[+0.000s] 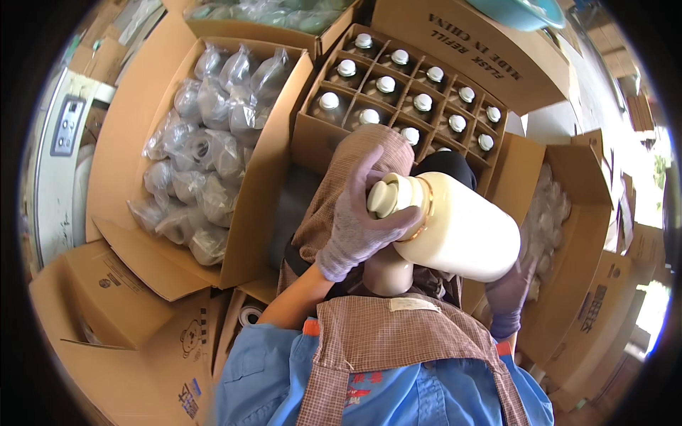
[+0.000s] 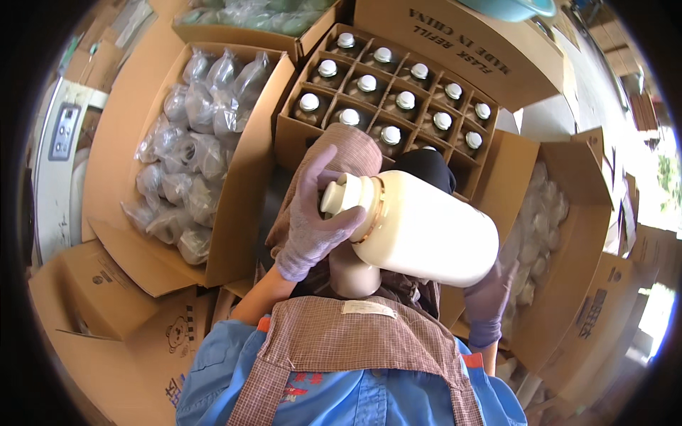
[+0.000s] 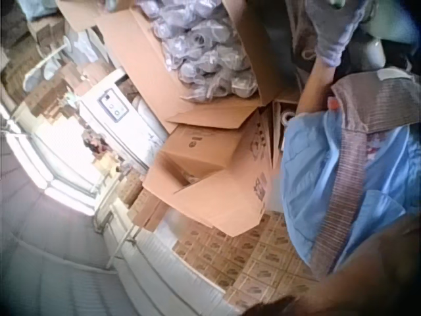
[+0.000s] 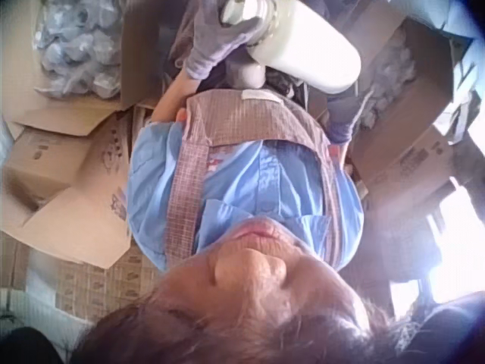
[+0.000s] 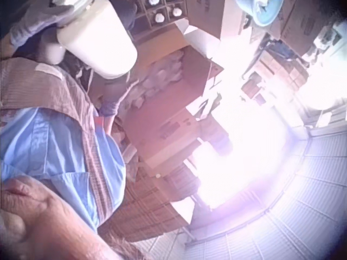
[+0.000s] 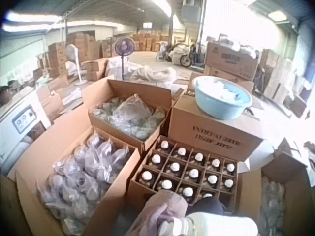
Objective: The person assembles thermos flasks by placing rubber gaskets into the openings, screwing on lids, and wrapping each unit in plastic bags. The person also handles white bottle caps and cardboard boxes while working on the floor.
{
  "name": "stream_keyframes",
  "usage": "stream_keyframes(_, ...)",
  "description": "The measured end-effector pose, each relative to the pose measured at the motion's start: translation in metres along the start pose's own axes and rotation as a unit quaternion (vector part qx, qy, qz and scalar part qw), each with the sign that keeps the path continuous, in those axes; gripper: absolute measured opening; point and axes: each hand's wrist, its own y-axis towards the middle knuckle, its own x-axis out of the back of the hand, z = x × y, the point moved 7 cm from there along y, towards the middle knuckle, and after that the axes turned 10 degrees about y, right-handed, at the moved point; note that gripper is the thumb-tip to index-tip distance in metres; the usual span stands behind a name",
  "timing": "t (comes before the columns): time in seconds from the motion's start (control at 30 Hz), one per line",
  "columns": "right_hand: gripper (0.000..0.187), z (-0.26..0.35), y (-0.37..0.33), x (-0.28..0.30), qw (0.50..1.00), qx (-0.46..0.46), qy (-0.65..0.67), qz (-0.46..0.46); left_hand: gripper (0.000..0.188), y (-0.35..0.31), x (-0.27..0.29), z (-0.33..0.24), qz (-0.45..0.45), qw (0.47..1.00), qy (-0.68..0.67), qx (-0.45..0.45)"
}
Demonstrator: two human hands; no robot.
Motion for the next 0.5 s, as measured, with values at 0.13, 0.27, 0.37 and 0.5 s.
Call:
stream_keyframes(0.13,0.025,-0.006,-0.011,0.02,0.996,-0.011,0.083,-0.02,0.119,-0.01,0.005,-0.017,0.135,0.991,0.01,0.002)
stream_keyframes(0.27,0.017,-0.024,-0.022,0.043,0.959,0.016,0.281,-0.035,0.116,-0.045,-0.016,-0.017,0.326,0.943,0.06,0.024)
stream_keyframes(0.37,0.016,-0.016,-0.034,0.065,0.952,0.064,0.298,-0.033,0.088,-0.085,-0.039,-0.007,0.397,0.839,0.348,-0.134)
stream_keyframes(0.5,0.014,0.008,-0.058,0.102,0.95,0.134,0.258,-0.11,0.076,-0.066,-0.021,-0.023,0.319,0.912,0.253,-0.059)
